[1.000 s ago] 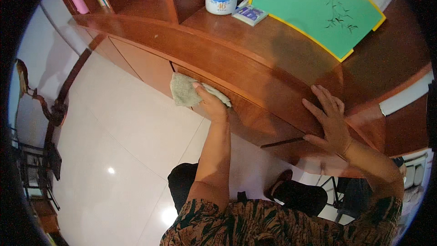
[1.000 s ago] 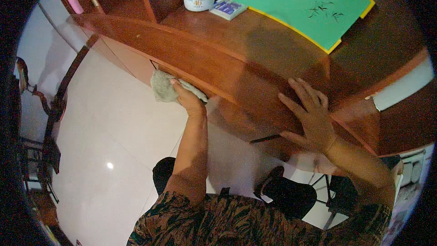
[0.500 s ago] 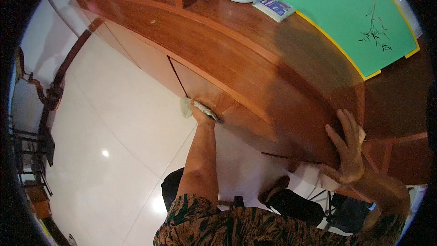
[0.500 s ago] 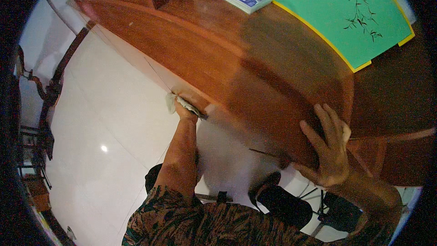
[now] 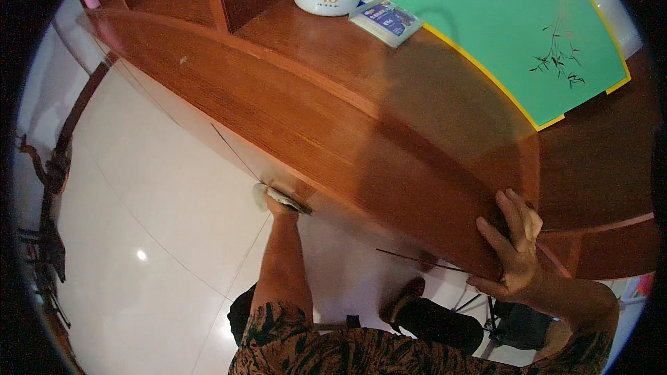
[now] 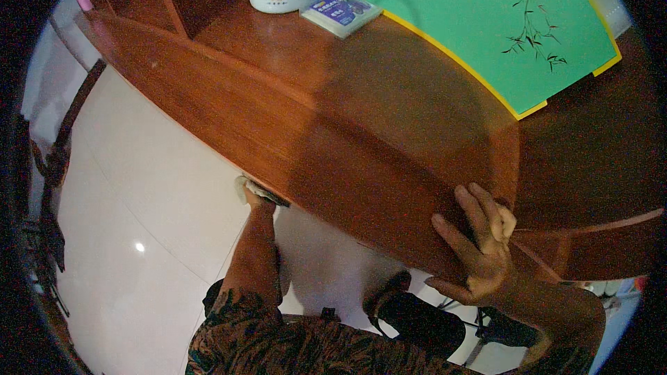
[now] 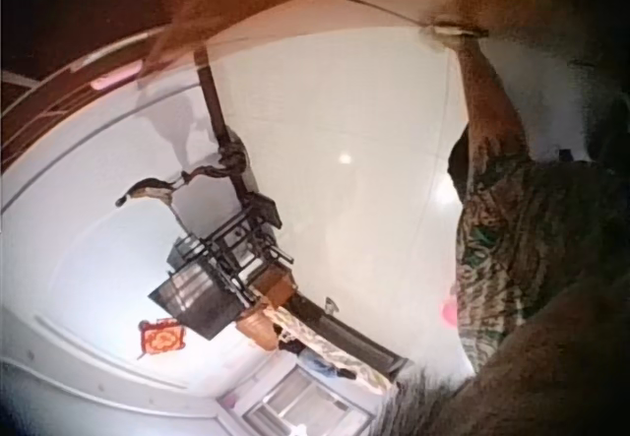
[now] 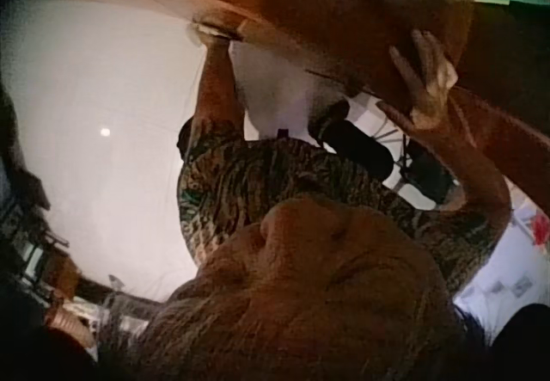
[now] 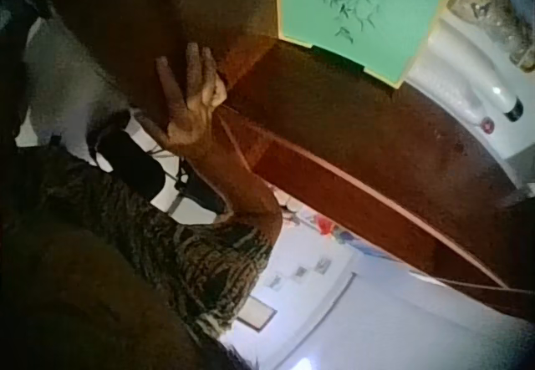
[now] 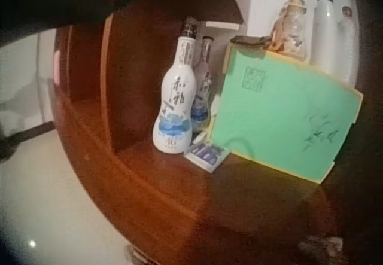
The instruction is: The person wipes the exterior surfaces and shelves of a wooden cabinet with a cloth.
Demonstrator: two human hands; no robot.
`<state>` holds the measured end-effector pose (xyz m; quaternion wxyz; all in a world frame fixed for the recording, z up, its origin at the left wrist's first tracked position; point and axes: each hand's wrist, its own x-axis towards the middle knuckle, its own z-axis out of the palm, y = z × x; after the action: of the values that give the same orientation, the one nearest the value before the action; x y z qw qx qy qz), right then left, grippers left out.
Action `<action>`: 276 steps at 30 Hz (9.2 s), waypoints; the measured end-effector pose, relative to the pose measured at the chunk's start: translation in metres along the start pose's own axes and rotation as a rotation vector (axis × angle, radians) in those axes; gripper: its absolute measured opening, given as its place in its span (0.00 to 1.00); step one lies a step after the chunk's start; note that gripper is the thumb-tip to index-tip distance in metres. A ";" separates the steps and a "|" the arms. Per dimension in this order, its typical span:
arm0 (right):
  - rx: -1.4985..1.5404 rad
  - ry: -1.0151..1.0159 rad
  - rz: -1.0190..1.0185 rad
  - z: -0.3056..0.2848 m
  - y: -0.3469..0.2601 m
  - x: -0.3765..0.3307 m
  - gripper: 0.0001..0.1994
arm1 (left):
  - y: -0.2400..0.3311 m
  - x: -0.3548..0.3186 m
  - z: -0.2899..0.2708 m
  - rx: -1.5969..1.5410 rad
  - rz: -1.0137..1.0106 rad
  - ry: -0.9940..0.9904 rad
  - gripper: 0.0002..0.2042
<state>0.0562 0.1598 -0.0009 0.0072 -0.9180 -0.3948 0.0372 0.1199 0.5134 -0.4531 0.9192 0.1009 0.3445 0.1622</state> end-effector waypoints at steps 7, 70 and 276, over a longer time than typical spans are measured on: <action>0.006 0.090 -0.026 -0.002 -0.005 -0.002 0.43 | -0.054 -0.101 0.047 0.013 0.092 0.108 0.21; -0.084 0.111 0.025 0.005 -0.009 -0.001 0.39 | -0.149 -0.119 -0.022 0.053 0.012 -0.163 0.29; -0.313 0.250 0.198 0.025 0.029 -0.177 0.37 | 0.116 -0.234 0.319 1.968 1.367 -0.834 0.26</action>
<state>-0.0463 0.0115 -0.0164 -0.0901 -0.9396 -0.2999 -0.1383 0.1396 0.5116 -0.0416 0.2237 0.9387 -0.1178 0.2342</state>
